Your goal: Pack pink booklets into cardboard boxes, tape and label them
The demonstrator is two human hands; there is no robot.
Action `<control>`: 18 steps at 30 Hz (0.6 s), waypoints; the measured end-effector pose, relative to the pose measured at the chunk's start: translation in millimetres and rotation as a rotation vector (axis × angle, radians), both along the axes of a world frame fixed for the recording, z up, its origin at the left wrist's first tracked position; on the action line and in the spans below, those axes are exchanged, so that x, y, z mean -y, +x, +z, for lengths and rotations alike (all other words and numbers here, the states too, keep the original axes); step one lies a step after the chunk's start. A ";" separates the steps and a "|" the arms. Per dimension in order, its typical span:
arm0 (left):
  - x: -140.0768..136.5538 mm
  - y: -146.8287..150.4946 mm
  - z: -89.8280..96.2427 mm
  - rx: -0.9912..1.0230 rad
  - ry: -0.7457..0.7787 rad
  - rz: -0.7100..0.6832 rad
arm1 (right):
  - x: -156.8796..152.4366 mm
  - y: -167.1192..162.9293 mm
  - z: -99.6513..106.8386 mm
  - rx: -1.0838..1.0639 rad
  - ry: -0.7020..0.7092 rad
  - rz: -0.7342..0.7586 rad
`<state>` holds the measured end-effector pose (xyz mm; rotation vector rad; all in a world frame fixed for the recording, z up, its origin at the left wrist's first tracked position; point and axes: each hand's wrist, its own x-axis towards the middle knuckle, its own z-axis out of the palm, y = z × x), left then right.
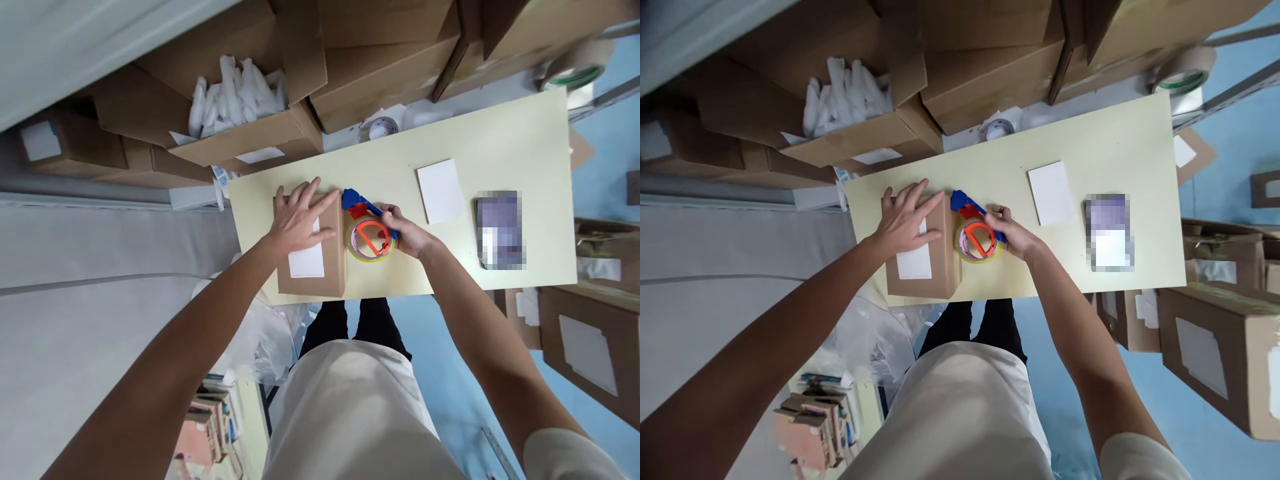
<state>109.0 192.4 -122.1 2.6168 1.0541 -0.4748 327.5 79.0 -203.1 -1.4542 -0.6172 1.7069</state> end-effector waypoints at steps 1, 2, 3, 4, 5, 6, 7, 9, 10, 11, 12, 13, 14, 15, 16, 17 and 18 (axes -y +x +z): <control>2.8 0.3 -0.4 0.001 0.007 0.010 | 1.8 -1.5 1.4 -0.024 0.001 0.005; 4.0 0.3 -0.6 0.003 0.013 0.024 | 3.5 -3.2 3.0 -0.059 0.002 0.016; 4.0 0.3 -0.8 0.005 0.018 0.038 | 4.7 -4.9 4.9 -0.085 0.008 0.033; 3.6 0.3 -1.0 0.006 0.023 0.050 | 5.3 -6.3 7.0 -0.084 0.028 0.050; 3.0 0.3 -1.1 0.006 0.029 0.060 | 5.4 -7.3 9.2 -0.075 0.051 0.075; 2.6 0.3 -1.2 0.004 0.036 0.068 | 5.4 -7.8 11.4 -0.063 0.074 0.103; 2.6 0.4 -1.3 0.000 0.045 0.074 | 5.8 -8.0 13.3 -0.044 0.092 0.126; 3.5 0.3 -1.7 -0.012 0.060 0.078 | 10.4 -7.4 15.7 0.006 0.115 0.137; 4.2 0.0 -2.1 -0.018 0.067 0.076 | 16.4 -6.9 15.9 0.032 0.117 0.131; 4.9 -0.5 -2.6 -0.022 0.074 0.075 | 25.8 -6.7 15.5 0.058 0.113 0.122; 5.5 -1.2 -3.3 -0.024 0.081 0.072 | 38.9 -7.1 14.7 0.079 0.102 0.118; 6.0 -2.1 -4.3 -0.024 0.087 0.070 | 55.9 -8.4 13.6 0.094 0.086 0.118; 6.3 -2.9 -5.4 -0.022 0.093 0.069 | 76.0 -11.0 12.4 0.104 0.070 0.122; 6.5 -3.8 -6.9 -0.020 0.097 0.070 | 98.4 -15.4 11.6 0.110 0.056 0.126; 6.4 -4.5 -8.5 -0.017 0.099 0.074 | 121.6 -21.6 11.1 0.112 0.044 0.130; 6.2 -5.2 -10.5 -0.013 0.100 0.080 | 144.1 -29.7 11.1 0.106 0.036 0.136; 5.8 -5.8 -12.6 -0.008 0.100 0.088 | 164.3 -39.4 11.5 0.096 0.026 0.136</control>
